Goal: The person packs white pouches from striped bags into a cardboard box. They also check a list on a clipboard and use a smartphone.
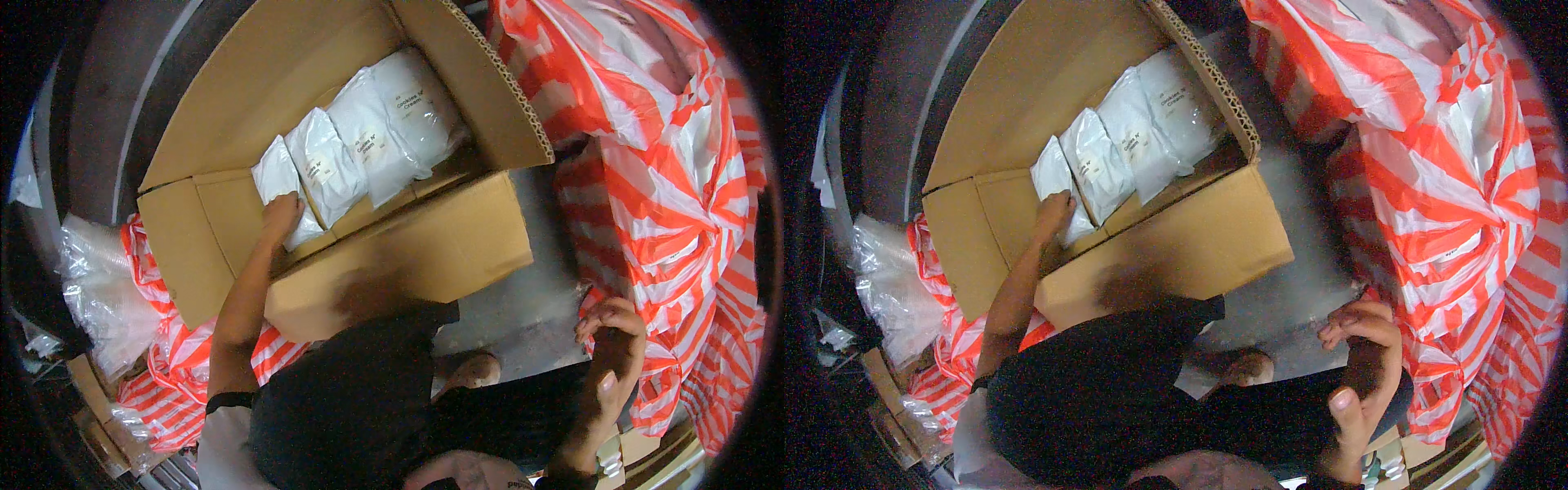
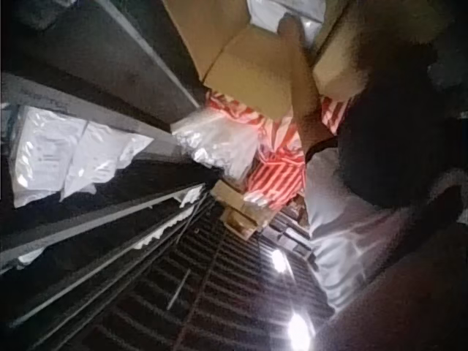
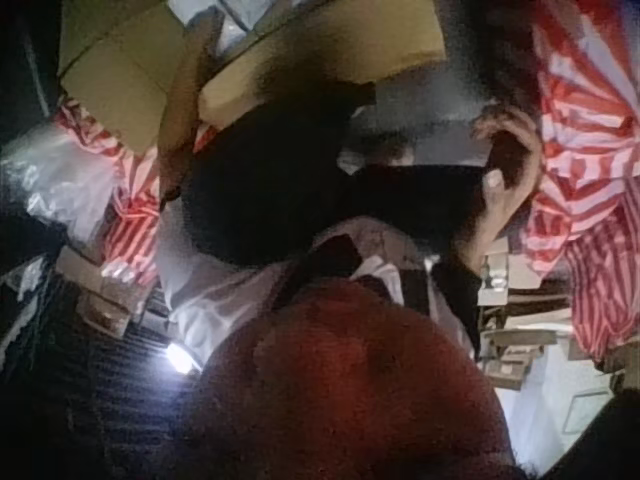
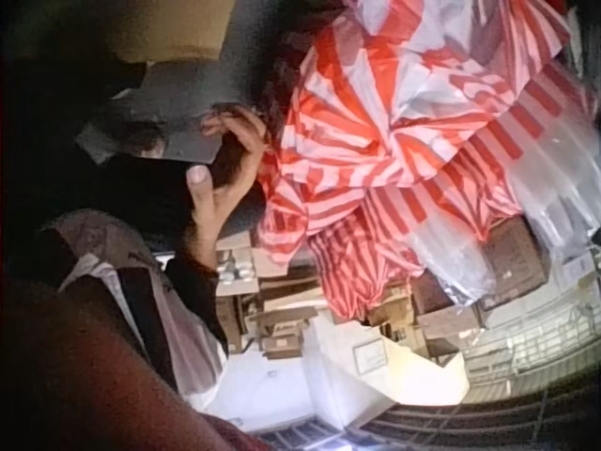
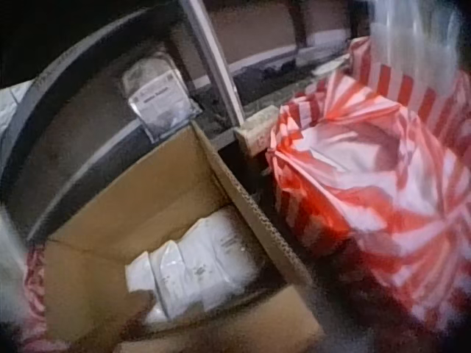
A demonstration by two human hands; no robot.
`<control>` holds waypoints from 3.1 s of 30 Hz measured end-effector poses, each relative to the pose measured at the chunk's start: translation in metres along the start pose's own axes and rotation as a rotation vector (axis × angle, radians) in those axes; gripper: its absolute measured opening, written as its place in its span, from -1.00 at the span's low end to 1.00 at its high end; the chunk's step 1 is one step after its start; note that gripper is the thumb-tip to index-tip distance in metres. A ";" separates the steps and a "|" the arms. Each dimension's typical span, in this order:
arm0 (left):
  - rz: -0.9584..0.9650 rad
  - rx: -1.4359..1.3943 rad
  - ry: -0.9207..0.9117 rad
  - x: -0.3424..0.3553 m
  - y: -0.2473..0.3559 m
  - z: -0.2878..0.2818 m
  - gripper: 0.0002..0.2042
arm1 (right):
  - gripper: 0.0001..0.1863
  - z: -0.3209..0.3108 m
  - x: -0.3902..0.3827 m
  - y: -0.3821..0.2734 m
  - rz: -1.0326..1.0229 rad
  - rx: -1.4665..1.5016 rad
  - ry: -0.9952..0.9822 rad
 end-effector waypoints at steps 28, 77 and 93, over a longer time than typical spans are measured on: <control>0.570 -0.130 0.793 -0.002 0.225 -0.151 -0.13 | -0.19 -0.002 0.002 0.000 0.030 -0.028 0.024; 0.199 -0.279 0.756 0.073 0.176 -0.112 -0.30 | -0.28 0.045 0.027 0.006 0.063 -0.023 -0.164; -0.093 -0.264 0.617 0.029 0.064 -0.029 -0.27 | -0.45 -0.050 0.019 -0.038 -0.498 -0.207 0.182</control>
Point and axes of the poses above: each hand's wrist, its own x-axis towards the middle knuckle, its own z-axis out of the palm, y = z × x, the point moved 7 cm from there along x, towards the middle knuckle, and after that the axes turned 10 degrees about x, right-handed, at the moved point
